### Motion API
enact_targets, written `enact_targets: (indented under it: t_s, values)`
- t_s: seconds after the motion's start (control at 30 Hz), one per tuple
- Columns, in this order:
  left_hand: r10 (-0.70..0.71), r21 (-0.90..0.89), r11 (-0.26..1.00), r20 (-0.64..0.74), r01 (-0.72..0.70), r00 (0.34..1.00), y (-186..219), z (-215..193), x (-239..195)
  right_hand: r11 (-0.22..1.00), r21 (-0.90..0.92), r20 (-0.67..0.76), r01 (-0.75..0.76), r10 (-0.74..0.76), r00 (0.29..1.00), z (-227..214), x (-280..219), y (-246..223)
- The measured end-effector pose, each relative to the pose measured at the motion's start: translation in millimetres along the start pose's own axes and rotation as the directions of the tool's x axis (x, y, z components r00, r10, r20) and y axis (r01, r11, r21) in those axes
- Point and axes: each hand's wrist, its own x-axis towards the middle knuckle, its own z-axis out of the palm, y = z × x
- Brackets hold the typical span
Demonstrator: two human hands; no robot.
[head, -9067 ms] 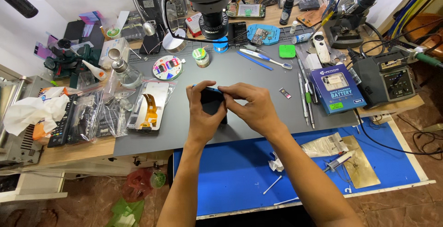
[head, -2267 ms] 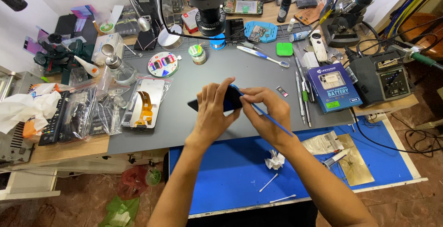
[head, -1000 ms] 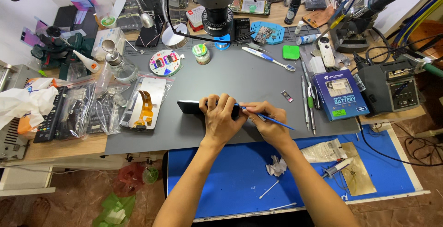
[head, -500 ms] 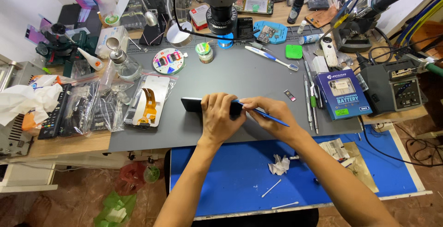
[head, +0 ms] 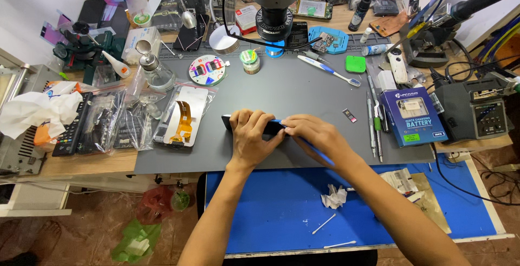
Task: The person uses a blue plastic pry tool to separate the screen assembly from the smartphone's chassis. They then use a screwdriver to remove screws from the internal metal bracket and lift the bracket away from the motherboard.
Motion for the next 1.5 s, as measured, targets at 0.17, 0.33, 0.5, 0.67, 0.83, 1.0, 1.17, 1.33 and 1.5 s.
enact_targets:
  t_s: [0.17,0.33,0.5,0.67,0.83,1.0,1.17,1.33,1.5]
  values:
    - [0.01,0.016,1.0,-0.02,-0.01,1.0,-6.3,6.9,-1.9,0.983,-0.163,-0.061,0.085,-0.096,0.994,12.1,-3.8,-0.1]
    - [0.006,-0.024,1.0,0.004,-0.006,1.0,-4.0,-4.3,-1.9,0.97,0.193,-0.106,-0.144,0.167,0.98,3.7,2.3,-4.5]
    - [-0.115,-0.022,0.993,-0.014,0.115,0.993,-7.7,-21.3,1.8,0.97,0.198,-0.107,-0.143,0.166,0.98,8.1,0.3,2.7]
    - [-0.155,-0.043,0.987,0.028,0.156,0.988,-10.5,-18.1,-3.7,0.985,0.164,-0.071,-0.058,0.07,0.995,13.5,10.5,-1.1]
    - [-0.159,-0.055,0.985,0.042,0.161,0.986,-16.4,-13.6,-7.3,0.989,-0.072,0.002,0.132,-0.132,0.991,17.4,7.7,-1.4]
    - [-0.153,-0.023,0.988,0.026,0.154,0.988,-17.8,-10.2,-5.8,0.937,-0.299,0.031,0.179,-0.178,0.984,23.0,8.5,-1.8]
    - [-0.145,-0.015,0.989,0.028,0.146,0.989,-18.1,-12.6,-7.3,0.916,-0.345,0.033,0.205,-0.206,0.978,22.7,9.6,-6.1]
    - [-0.133,-0.024,0.991,0.014,0.133,0.991,-13.7,-15.9,-4.0,0.967,-0.232,-0.033,0.103,-0.114,0.993,27.7,10.9,-3.6]
    - [-0.134,-0.022,0.991,0.026,0.135,0.991,-16.5,-13.6,-6.6,0.995,-0.044,-0.028,0.091,-0.092,0.995,24.4,7.5,9.2]
